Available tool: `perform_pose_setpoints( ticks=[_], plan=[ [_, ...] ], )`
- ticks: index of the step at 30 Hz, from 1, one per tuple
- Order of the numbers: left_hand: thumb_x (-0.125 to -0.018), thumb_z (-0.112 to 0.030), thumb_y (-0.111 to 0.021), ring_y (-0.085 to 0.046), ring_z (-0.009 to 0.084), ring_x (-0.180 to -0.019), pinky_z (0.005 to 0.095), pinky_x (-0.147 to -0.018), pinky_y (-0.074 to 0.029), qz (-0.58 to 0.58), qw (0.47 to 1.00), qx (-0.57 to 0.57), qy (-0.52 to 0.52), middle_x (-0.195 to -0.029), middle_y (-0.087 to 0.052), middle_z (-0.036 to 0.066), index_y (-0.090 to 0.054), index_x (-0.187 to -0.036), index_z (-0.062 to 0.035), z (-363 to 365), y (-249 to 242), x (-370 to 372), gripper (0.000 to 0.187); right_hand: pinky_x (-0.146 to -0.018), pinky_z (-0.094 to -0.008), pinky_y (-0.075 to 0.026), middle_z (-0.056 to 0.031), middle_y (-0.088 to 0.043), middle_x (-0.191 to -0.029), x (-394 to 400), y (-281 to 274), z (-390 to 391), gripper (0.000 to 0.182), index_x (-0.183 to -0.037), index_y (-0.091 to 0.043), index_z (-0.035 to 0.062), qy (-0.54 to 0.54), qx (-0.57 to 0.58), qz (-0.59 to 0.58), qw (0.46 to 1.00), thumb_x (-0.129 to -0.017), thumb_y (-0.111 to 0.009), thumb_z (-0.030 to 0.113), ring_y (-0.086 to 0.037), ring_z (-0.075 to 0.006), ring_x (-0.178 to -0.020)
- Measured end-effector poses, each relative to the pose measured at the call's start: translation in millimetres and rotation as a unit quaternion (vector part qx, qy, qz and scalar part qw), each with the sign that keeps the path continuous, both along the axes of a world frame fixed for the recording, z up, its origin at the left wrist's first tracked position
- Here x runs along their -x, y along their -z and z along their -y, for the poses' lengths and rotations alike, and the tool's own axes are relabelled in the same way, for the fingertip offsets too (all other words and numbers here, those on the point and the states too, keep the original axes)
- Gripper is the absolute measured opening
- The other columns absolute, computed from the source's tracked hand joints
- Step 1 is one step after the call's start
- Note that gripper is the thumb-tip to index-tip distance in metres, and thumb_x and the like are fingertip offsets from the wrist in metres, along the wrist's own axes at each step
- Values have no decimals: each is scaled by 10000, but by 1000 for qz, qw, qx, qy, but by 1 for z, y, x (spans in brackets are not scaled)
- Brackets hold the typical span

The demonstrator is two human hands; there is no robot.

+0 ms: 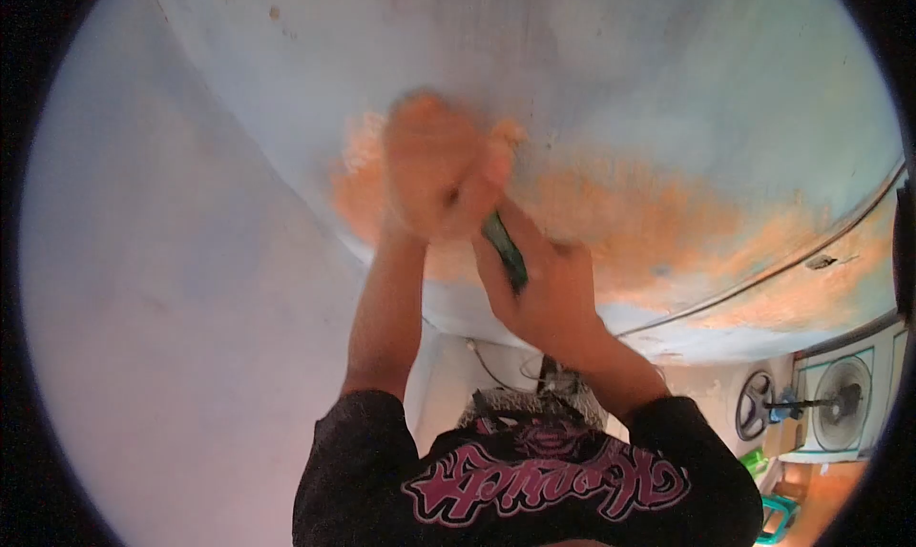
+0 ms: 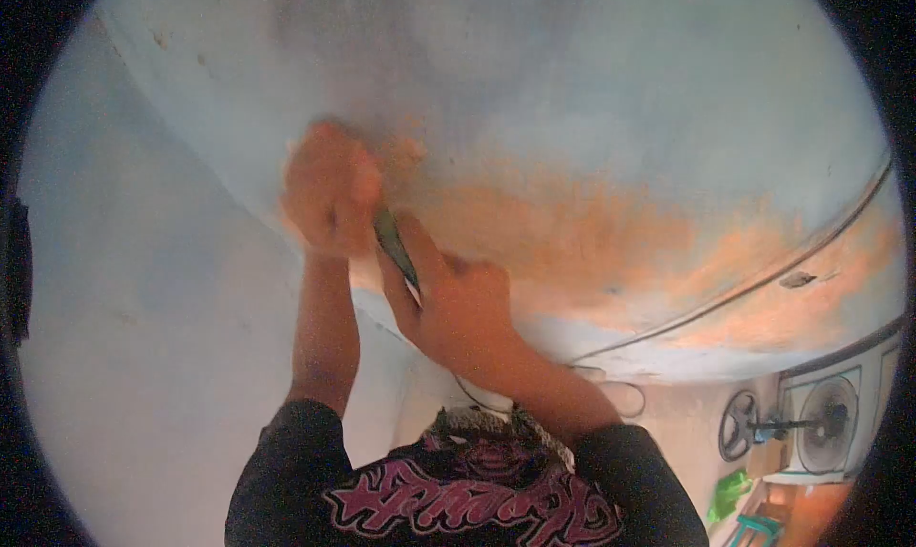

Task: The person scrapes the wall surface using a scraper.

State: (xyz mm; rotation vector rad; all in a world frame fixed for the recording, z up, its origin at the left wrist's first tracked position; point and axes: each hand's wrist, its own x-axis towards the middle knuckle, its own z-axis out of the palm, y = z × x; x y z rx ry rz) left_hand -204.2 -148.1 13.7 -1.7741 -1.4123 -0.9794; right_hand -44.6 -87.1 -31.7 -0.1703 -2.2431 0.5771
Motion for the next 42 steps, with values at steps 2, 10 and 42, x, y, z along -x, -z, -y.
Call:
perform_pose_setpoints(
  ticks=[2,10,42],
  plan=[
    [-686,-166,-645,-407,187,-439,348,-515,-297,54,976,-156,143,-506,-460,33,-484,-505,-113,-29,36,-23,248,-455,-388,-478,-144,-621,-615,-29,23,4,367,-1149,-552,16,0,56,39,998,-829,-640,174,-621,-307,-495],
    [-710,-166,-631,-367,179,-386,320,-481,-243,110,968,-113,197,-449,-407,13,-428,-455,-128,-18,44,-26,328,-425,-370,-448,-132,-604,-581,-40,20,14,348,-1129,-568,22,50,27,-8,998,-820,-658,153,-611,-290,-478],
    [-616,-234,-677,-370,149,-389,300,-452,-247,-63,979,-104,165,-431,-378,-21,-439,-462,-159,-34,0,-27,294,-479,-390,-482,-146,-613,-624,-36,25,4,335,-1097,-556,31,28,145,-29,989,-813,-668,169,-626,-339,-539]
  ],
)
